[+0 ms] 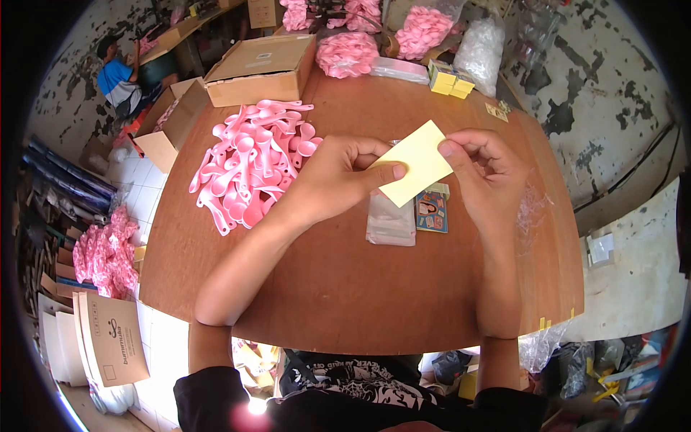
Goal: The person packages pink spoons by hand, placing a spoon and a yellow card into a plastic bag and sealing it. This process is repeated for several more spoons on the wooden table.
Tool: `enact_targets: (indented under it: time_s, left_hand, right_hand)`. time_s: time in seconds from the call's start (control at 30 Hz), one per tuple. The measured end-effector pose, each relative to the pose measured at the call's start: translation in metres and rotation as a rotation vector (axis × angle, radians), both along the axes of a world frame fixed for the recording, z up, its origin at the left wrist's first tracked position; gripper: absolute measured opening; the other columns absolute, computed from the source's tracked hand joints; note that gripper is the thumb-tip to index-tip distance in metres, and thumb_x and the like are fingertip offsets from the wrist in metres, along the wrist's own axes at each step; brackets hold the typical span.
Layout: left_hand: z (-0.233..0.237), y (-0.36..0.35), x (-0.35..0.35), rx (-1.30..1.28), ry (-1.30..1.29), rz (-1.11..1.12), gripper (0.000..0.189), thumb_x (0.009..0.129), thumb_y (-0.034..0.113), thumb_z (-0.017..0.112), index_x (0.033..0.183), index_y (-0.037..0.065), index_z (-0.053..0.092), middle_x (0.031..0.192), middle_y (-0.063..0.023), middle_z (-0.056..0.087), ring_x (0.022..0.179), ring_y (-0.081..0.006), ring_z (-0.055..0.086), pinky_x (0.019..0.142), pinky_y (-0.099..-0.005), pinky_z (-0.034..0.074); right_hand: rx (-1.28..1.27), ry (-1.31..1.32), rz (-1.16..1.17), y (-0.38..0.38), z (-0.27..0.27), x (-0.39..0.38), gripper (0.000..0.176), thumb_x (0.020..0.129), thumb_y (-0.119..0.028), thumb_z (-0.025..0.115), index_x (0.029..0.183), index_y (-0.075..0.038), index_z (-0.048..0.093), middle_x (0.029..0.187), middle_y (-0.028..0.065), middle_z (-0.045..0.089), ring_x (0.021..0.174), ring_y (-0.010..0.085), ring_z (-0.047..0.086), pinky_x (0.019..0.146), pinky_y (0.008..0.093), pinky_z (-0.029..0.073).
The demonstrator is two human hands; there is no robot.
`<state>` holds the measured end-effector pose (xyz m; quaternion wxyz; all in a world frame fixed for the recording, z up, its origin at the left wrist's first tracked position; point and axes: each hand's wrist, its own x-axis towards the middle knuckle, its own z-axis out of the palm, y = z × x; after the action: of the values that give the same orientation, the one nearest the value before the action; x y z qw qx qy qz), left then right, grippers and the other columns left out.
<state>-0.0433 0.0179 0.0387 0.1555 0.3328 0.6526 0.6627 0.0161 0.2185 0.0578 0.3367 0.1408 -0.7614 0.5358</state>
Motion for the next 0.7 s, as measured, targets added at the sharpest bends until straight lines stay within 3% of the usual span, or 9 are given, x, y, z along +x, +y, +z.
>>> enact_targets:
  time_s: [0.23, 0.5, 0.63, 0.7]
  left_hand:
    - [-0.0017, 0.0005, 0.0002, 0.040, -0.023, -0.010, 0.024, 0.094, 0.014, 0.065, 0.109, -0.005, 0.067, 0.092, -0.0069, 0.072, 0.080, -0.0064, 0.064, 0.067, -0.0225, 0.050]
    - [-0.0032, -0.0005, -0.0005, 0.063, 0.014, 0.007, 0.024, 0.094, 0.014, 0.066, 0.109, -0.005, 0.067, 0.092, -0.0069, 0.072, 0.080, -0.0061, 0.064, 0.066, -0.0217, 0.051]
    - [-0.0044, 0.0019, 0.0007, 0.115, 0.085, 0.044, 0.024, 0.093, 0.011, 0.066, 0.111, -0.006, 0.068, 0.095, -0.0091, 0.073, 0.083, -0.0082, 0.065, 0.071, -0.0232, 0.053]
    - [-0.0027, 0.0005, 0.0005, 0.087, 0.111, 0.049, 0.024, 0.094, 0.011, 0.065, 0.112, -0.005, 0.068, 0.097, -0.0093, 0.072, 0.084, -0.0087, 0.065, 0.071, -0.0231, 0.053]
  right_hand:
    - [0.020, -0.075, 0.039, -0.0082, -0.0014, 0.0000, 0.008, 0.084, -0.005, 0.074, 0.090, 0.000, 0.071, 0.082, 0.0037, 0.070, 0.072, 0.0069, 0.063, 0.064, 0.0213, 0.050]
    - [0.304, -0.036, 0.122, -0.0046, 0.0000, 0.0003, 0.015, 0.085, -0.012, 0.073, 0.093, 0.000, 0.072, 0.102, 0.0098, 0.065, 0.089, 0.0139, 0.063, 0.072, 0.0266, 0.049]
    - [0.294, -0.090, 0.264, -0.0028, -0.0030, -0.0021, 0.017, 0.085, -0.012, 0.073, 0.097, 0.000, 0.072, 0.103, 0.0103, 0.065, 0.090, 0.0151, 0.062, 0.075, 0.0276, 0.049]
    - [0.138, -0.237, 0.380, -0.0013, -0.0073, -0.0030, 0.019, 0.086, -0.013, 0.073, 0.100, -0.001, 0.071, 0.102, 0.0099, 0.065, 0.092, 0.0159, 0.062, 0.077, 0.0287, 0.050]
